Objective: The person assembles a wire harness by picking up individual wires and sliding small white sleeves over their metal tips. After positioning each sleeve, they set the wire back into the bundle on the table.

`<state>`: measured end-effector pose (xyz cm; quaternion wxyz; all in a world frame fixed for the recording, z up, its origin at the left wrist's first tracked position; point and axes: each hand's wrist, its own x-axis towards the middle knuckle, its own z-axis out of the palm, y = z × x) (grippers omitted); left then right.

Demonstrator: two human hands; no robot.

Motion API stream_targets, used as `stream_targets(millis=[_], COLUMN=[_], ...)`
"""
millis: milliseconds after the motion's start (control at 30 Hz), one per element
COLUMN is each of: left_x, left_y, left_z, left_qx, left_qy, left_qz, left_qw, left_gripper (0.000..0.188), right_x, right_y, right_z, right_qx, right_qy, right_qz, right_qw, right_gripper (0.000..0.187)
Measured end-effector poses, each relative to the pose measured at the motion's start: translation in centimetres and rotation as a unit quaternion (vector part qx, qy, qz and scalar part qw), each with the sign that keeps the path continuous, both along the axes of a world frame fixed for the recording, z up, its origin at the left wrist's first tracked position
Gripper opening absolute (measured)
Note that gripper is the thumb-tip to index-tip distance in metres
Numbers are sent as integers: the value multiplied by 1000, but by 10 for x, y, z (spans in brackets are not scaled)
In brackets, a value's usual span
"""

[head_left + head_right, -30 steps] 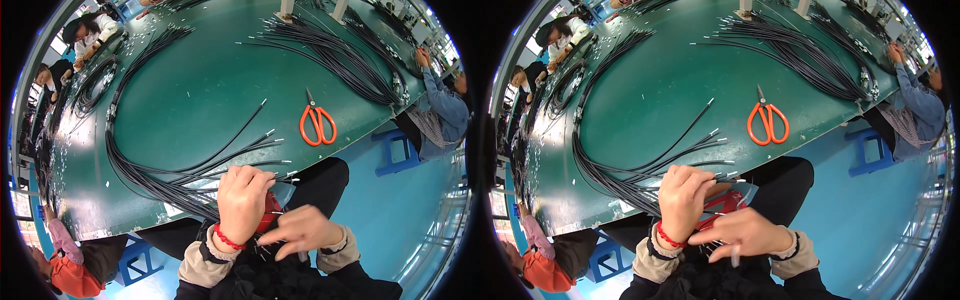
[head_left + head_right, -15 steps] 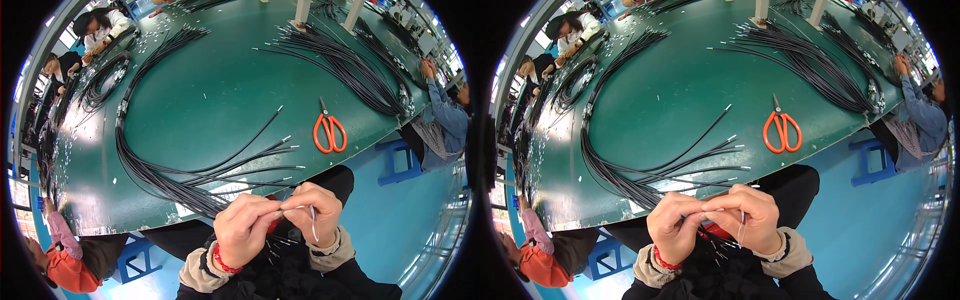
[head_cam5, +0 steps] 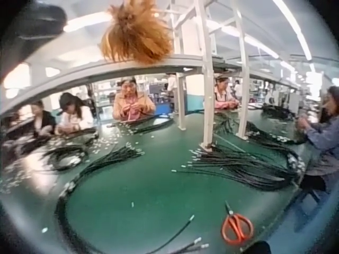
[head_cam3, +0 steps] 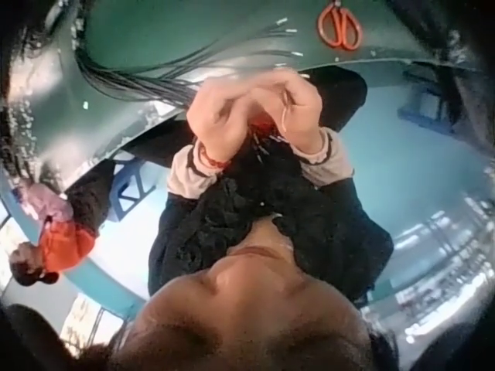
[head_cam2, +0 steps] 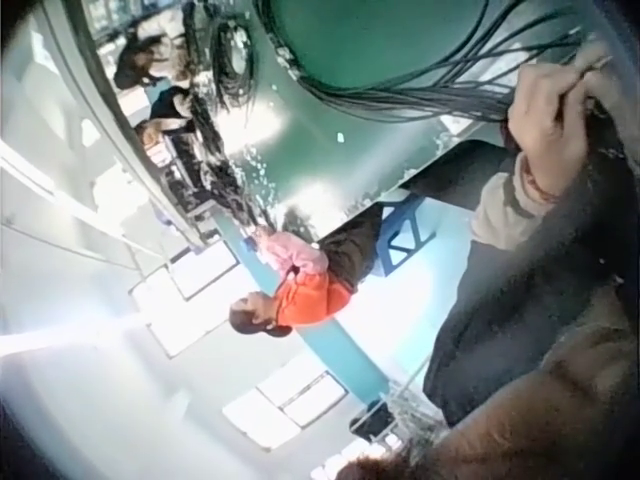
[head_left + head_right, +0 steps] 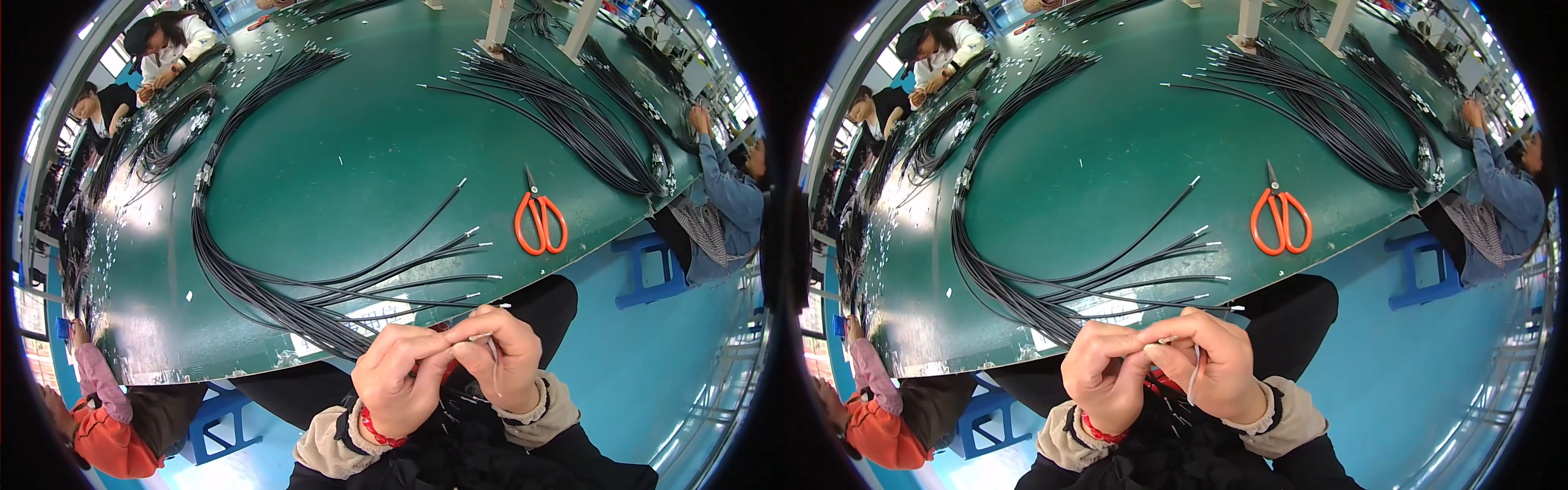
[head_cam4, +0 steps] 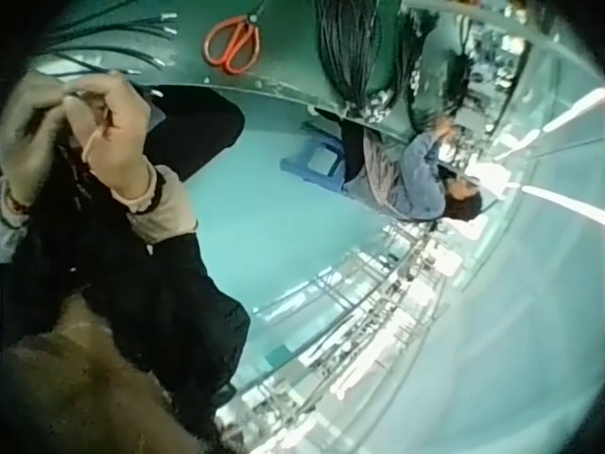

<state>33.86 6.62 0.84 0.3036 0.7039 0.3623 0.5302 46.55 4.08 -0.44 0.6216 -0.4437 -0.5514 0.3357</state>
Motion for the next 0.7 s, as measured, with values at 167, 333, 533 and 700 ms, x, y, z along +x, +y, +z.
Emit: stream_targets(millis=[167, 333, 533, 700], left_x=[-1, 1, -11, -13], left_y=[-3, -5, 1, -2], left_z=[0, 10, 11, 12], left_qx=[-58, -138, -76, -98], left_qy=[-30, -125, -71, -90], left_qz=[-36, -34, -117, -103], left_qw=[997, 982, 988, 986], left_gripper=[18, 21, 21, 20], right_x=[4, 27, 30, 22], right_y=[-4, -8, -8, -4], right_z=[16, 22, 26, 31], right_qx=[-85, -72, -85, -32], right_qy=[105, 38, -23, 6], right_qz=[38, 97, 66, 28], right_qw=[990, 992, 994, 999], right_gripper=[35, 34, 20, 11])
